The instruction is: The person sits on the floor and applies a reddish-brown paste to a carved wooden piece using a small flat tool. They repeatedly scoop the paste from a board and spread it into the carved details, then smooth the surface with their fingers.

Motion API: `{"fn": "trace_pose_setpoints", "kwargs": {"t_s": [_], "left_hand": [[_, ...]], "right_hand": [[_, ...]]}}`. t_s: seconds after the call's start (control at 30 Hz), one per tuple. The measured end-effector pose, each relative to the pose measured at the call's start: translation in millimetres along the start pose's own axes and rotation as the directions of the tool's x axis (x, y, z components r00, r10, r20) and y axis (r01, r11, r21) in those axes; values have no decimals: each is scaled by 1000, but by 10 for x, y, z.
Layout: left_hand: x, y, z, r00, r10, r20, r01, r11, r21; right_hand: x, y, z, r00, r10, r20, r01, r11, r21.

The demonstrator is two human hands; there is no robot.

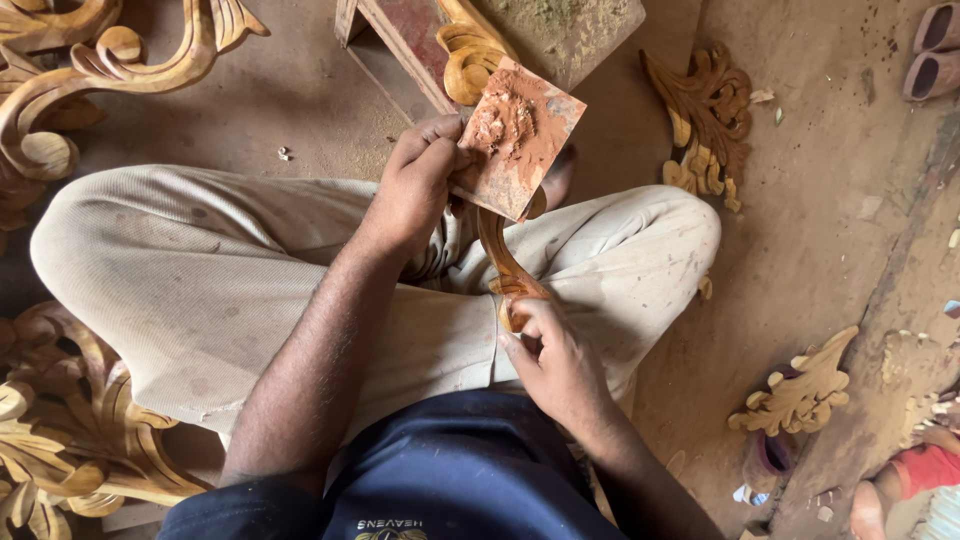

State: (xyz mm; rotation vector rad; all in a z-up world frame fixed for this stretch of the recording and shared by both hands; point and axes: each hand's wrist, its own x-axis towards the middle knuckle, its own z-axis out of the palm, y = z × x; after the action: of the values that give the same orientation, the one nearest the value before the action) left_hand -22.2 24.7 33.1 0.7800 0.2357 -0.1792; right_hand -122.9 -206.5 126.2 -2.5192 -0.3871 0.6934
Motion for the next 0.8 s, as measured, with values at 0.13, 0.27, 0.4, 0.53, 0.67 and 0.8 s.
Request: {"fn": "trace_pose_setpoints", "kwargs": {"t_s": [0.13, 0.27, 0.4, 0.53, 0.67, 0.8], "left_hand": [[12, 29, -4, 999, -37, -38, 39, 998, 41], [15, 33, -31, 999, -38, -39, 38, 999, 19], [5, 51, -17, 996, -32, -77, 37, 998, 53], [-6, 54, -24, 960, -74, -269, 65, 997, -43], [1, 41, -128, 993, 55, -101, -62, 995, -74], [-20, -4, -162, 997, 58, -44, -61, 996, -60]], "right_hand": [[-126, 139, -63, 995, 99, 15, -98, 947, 306], [-282, 402, -269, 983, 148, -106, -80, 873, 480], [-449, 573, -367, 980, 140, -144, -54, 876, 479], [-623, 681, -400, 975, 108, -192, -17, 905, 425], [-808, 701, -477, 981, 95, -168, -29, 933, 358], [-919, 590, -444, 994, -3, -105, 19, 988, 154]]}}
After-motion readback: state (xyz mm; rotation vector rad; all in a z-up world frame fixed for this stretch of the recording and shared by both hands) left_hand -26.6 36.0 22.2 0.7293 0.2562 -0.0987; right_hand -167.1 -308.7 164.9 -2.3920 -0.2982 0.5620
